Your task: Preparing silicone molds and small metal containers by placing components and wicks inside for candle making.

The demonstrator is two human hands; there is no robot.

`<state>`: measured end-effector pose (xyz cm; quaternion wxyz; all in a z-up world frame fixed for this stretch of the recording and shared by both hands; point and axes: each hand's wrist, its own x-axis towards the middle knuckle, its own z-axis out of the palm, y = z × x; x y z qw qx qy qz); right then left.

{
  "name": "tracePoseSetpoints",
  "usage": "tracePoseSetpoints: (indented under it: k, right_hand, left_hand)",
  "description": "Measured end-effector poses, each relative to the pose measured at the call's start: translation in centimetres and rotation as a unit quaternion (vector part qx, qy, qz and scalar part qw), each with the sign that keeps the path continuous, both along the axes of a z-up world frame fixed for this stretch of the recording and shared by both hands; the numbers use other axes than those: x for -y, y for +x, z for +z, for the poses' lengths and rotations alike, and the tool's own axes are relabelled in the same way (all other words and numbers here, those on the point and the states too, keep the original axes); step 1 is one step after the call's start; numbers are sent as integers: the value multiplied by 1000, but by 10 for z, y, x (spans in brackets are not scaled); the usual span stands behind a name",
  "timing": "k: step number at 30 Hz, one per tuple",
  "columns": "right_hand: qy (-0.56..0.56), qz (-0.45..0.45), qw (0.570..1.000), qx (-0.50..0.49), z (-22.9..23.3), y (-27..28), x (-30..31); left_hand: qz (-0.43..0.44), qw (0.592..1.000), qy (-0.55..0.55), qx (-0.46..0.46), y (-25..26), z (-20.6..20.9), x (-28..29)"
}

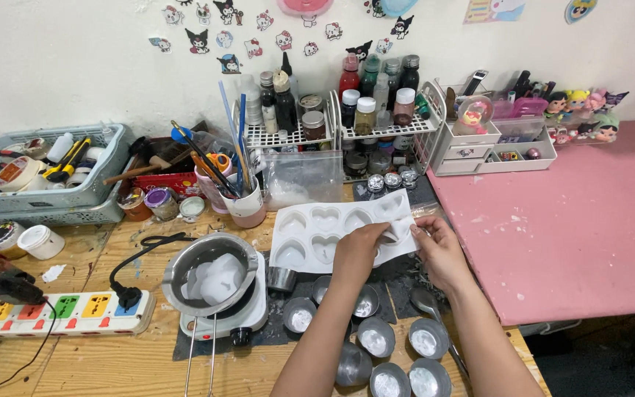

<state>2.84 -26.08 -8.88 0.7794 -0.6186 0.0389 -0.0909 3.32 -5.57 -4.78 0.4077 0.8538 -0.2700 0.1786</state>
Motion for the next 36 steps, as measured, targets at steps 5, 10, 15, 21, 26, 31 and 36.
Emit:
tracePoseSetpoints:
  k: [5,10,15,21,26,31,36]
  right_hand:
    - [-70,-20,997,-21,6,-2,7]
    - [-150,-37,988,-9,1,-2,14]
    - [-149,-11,984,-98,43,-19,-12]
    - [-194,32,977,-83,28,-17,-16]
    - [-237,11,971,-39,27,-21,-23]
    - [-362,-15,932,29,22,-22,-24]
    - [-244,44,969,17,20,-19,-23]
  left_hand:
    - [24,999,-31,-16,1,-6,3]
    - [43,998,-46,-23,-3,-2,6]
    - [49,998,-22,-18,-5,3,4]
    - [84,994,-68,-13,-14,23,3]
    - [120,976,-28,-182,-13,22,5]
    - [122,959,-13,-257,-12,17,8]
    - [56,958,-81,-270,7,-8,0]
